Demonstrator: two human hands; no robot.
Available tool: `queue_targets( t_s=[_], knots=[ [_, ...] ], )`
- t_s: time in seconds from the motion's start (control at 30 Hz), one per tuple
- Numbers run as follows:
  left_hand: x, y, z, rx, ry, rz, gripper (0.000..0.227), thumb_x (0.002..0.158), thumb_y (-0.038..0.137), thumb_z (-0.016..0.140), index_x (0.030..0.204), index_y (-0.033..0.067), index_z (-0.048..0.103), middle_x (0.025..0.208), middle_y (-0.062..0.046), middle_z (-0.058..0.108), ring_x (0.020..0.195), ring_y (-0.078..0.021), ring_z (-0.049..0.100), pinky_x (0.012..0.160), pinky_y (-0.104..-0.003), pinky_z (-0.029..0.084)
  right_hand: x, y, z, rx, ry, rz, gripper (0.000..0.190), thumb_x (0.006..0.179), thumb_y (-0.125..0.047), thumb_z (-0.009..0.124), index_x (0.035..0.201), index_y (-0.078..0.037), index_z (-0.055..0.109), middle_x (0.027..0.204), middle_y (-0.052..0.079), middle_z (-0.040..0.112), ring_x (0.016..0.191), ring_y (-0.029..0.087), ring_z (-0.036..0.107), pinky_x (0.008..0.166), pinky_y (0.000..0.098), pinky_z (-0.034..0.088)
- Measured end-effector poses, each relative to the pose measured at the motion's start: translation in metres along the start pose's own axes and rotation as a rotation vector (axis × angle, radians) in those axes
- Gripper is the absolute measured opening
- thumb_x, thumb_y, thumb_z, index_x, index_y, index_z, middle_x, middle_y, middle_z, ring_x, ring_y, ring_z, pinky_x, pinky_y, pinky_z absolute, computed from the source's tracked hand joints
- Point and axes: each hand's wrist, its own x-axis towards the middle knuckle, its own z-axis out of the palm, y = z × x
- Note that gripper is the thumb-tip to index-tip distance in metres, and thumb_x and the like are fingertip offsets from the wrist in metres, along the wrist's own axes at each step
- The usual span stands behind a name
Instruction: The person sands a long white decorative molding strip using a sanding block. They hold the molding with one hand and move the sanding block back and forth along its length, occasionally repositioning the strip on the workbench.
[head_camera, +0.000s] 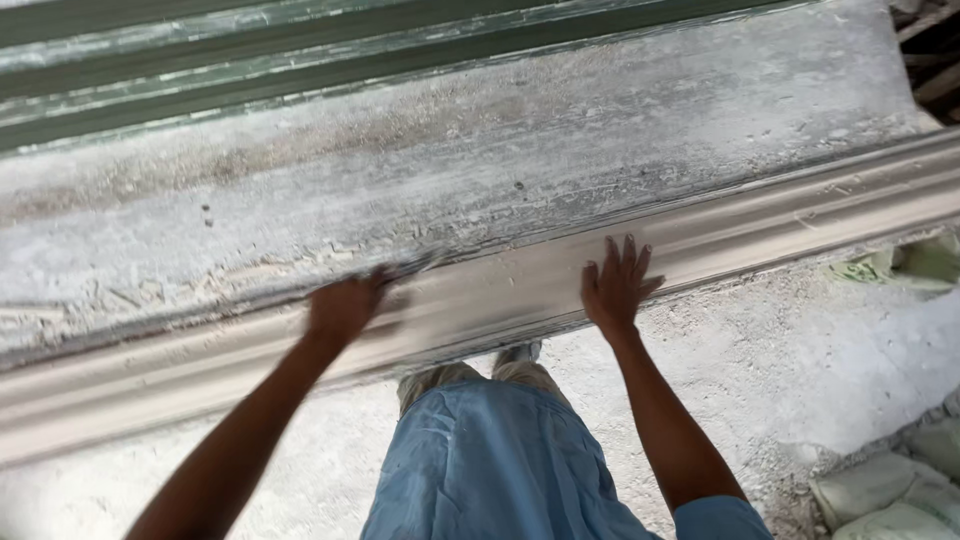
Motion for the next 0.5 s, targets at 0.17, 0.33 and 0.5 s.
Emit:
queue_targets(
  t_s=[0.17,0.33,0.5],
  knots=[
    [0.064,0.146,0.003,-0.081,0.209,0.051,0.044,0.110,0.046,0.041,0.142,0.0179,0.049,0.074,-0.011,0.069,0.048,-0.0210,0.062,0.036,-0.036,0.049,0.004,0.011,0.008,0.003,-0.128,0.003,0.068,0.103,-0.047,0.041,0.158,-0.010,0.033,0.170,0.024,0.013,0.157,0.051,-0.003,0.107,0.0860,-0.006],
    [0.020,0.098,-0.001,0.018,0.240,0.159,0.052,0.107,0.035,0.044,0.154,0.0131,0.039,0.101,-0.021,0.072,0.052,-0.0223,0.068,0.034,-0.035,0.055,0.009,0.020,0.008,0.062,-0.244,0.008,0.076,0.100,-0.053,0.043,0.161,-0.013,0.025,0.172,0.021,0.002,0.156,0.049,-0.012,0.105,0.0863,-0.011],
    [-0.040,0.012,-0.022,0.258,0.345,0.376,0.058,0.096,0.014,0.055,0.152,0.0147,0.038,0.133,-0.014,0.068,0.064,-0.0229,0.072,0.035,-0.030,0.054,0.004,0.031,0.007,0.045,-0.348,-0.006,0.103,0.089,-0.074,0.049,0.165,-0.014,0.013,0.171,0.023,-0.008,0.153,0.051,-0.021,0.101,0.0875,-0.014]
  ],
)
